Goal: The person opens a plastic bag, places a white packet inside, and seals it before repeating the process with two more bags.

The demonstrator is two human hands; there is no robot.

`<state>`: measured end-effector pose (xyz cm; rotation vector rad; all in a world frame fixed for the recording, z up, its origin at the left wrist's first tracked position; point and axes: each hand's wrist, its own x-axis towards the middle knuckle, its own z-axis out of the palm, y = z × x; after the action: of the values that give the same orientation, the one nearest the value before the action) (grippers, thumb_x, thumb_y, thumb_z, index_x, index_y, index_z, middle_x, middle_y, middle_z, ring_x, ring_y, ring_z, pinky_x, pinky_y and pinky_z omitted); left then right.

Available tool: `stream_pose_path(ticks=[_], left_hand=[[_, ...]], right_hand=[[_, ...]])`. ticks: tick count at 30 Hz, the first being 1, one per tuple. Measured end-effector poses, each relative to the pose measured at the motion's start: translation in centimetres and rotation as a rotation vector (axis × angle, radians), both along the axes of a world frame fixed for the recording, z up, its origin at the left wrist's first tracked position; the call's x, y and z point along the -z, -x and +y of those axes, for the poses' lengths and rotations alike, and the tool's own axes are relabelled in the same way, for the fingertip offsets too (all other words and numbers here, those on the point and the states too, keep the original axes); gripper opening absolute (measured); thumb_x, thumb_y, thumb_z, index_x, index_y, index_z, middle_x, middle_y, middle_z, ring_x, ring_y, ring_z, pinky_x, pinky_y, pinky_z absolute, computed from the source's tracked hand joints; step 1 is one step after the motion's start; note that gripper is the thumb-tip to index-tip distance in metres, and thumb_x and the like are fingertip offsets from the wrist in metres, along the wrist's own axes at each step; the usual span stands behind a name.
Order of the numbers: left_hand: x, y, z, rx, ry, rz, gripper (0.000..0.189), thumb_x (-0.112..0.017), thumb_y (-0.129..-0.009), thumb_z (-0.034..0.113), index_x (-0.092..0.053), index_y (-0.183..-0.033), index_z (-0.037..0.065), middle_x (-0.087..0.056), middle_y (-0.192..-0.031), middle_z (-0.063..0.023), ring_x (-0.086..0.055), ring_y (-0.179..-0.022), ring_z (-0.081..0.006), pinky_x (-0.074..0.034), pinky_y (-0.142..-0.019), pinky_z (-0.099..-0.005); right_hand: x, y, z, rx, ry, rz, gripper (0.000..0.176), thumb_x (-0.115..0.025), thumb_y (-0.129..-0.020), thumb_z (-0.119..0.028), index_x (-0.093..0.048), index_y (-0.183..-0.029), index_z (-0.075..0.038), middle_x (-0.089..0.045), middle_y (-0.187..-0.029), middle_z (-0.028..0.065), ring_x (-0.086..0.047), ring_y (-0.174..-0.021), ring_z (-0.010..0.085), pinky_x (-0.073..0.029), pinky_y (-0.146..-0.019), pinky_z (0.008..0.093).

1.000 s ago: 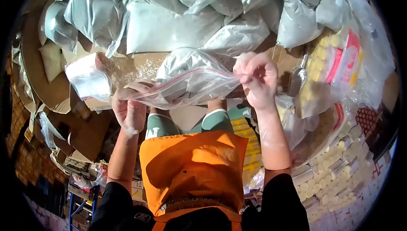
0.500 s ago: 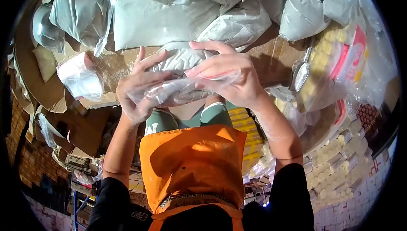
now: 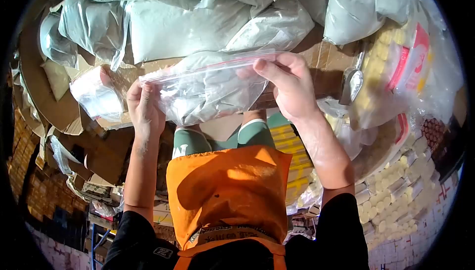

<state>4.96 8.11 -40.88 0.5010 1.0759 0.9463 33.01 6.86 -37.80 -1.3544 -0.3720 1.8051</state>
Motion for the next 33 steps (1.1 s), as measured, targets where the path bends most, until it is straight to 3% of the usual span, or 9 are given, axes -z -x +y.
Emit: stream_pose_path(ticks=[4,11,18,23,25,27,29,31,33], left_hand=[[-1.5,-1.2,0.2,-0.080,-0.148,0.122,0.014,-0.054,-0.094,0.005,-0.062,-0.090,-0.006,-0.067,-0.094,-0.0153,-0.065,-0.092,-0.0205,-0.029,-0.112,-0.0447],[0.3,-0.5,-0.2,-0.140,0.028,-0.001,0.013,-0.055,-0.094,0.006,-0.059,-0.085,-0.002,-0.064,-0.091,-0.0081,-0.058,-0.087,-0.0101,-0.038,-0.106,-0.0378],[0.6,-0.5,-0.7,-0.177,0.090,0.001,0.013,-0.054,-0.094,0.004,-0.056,-0.082,0.002,-0.062,-0.087,-0.0040,-0.054,-0.076,-0.0057,-0.044,-0.075,-0.0204],[0.7,-0.5,-0.8,-0.254,0.150,0.040,0.018,-0.056,-0.089,0.002,-0.051,-0.071,0.006,-0.050,-0.064,0.0028,-0.039,-0.058,-0.0040,-0.030,-0.055,-0.0198],[0.1,0.2,0.0,-0.149,0.120,0.019,0.011,-0.057,-0.087,0.001,-0.054,-0.077,0.004,-0.051,-0.067,0.0022,-0.041,-0.061,-0.0036,-0.032,-0.056,-0.0188],[-1.5,0.3,2.1,-0.024,-0.036,0.420,0.004,-0.060,-0.084,-0.001,-0.058,-0.087,0.001,-0.059,-0.079,-0.0036,-0.052,-0.072,-0.0077,-0.041,-0.065,-0.0213],[-3.9,-0.9,4.6,0.269,-0.401,0.868,0.029,-0.061,-0.078,-0.004,-0.060,-0.108,-0.005,-0.065,-0.106,-0.0147,-0.059,-0.100,-0.0214,-0.045,-0.089,-0.0328],[-6.3,-3.0,6.9,0.499,-0.701,0.953,0.038,-0.062,-0.077,0.002,-0.060,-0.116,-0.002,-0.065,-0.112,-0.0154,-0.060,-0.107,-0.0254,-0.043,-0.097,-0.0378],[-7.2,-6.6,7.9,0.742,-0.718,0.886,0.036,-0.065,-0.073,0.005,-0.063,-0.109,-0.003,-0.067,-0.106,-0.0159,-0.063,-0.099,-0.0282,-0.047,-0.090,-0.0384]], right_hand=[[-0.4,-0.3,-0.8,0.000,-0.201,-0.153,0.022,-0.062,-0.089,-0.013,-0.064,-0.101,0.006,-0.068,-0.098,0.0159,-0.067,-0.082,0.0203,-0.051,-0.079,0.0312],[0.8,0.1,0.2,0.188,0.077,-0.069,0.017,-0.063,-0.090,-0.014,-0.067,-0.092,0.003,-0.068,-0.082,0.0080,-0.064,-0.072,0.0142,-0.048,-0.073,0.0261],[1.2,0.1,0.7,0.084,-0.136,-0.311,0.009,-0.063,-0.088,-0.008,-0.065,-0.087,0.001,-0.065,-0.071,0.0046,-0.062,-0.064,0.0096,-0.049,-0.065,0.0226],[1.6,0.8,0.8,0.126,-0.223,-0.302,0.008,-0.061,-0.088,-0.005,-0.064,-0.086,0.002,-0.066,-0.074,0.0048,-0.061,-0.066,0.0082,-0.050,-0.065,0.0219],[1.0,1.1,1.3,0.105,-0.197,-0.303,0.009,-0.061,-0.088,-0.006,-0.065,-0.087,0.002,-0.066,-0.075,0.0049,-0.061,-0.067,0.0081,-0.050,-0.065,0.0216],[0.3,1.3,2.1,0.089,-0.170,-0.301,0.010,-0.061,-0.088,-0.006,-0.065,-0.087,0.003,-0.066,-0.075,0.0050,-0.061,-0.068,0.0080,-0.050,-0.065,0.0214],[-0.2,1.3,2.6,-0.074,-0.216,-0.339,0.012,-0.062,-0.088,-0.008,-0.066,-0.089,0.004,-0.067,-0.077,0.0050,-0.061,-0.068,0.0077,-0.048,-0.066,0.0209],[0.0,1.3,2.6,-0.117,-0.245,-0.349,0.013,-0.063,-0.089,-0.008,-0.067,-0.090,0.005,-0.066,-0.077,0.0041,-0.059,-0.070,0.0068,-0.047,-0.066,0.0202],[0.1,1.5,2.8,-0.063,-0.304,-0.384,0.013,-0.062,-0.088,-0.007,-0.067,-0.090,0.005,-0.066,-0.077,0.0035,-0.058,-0.071,0.0056,-0.046,-0.065,0.0200]])
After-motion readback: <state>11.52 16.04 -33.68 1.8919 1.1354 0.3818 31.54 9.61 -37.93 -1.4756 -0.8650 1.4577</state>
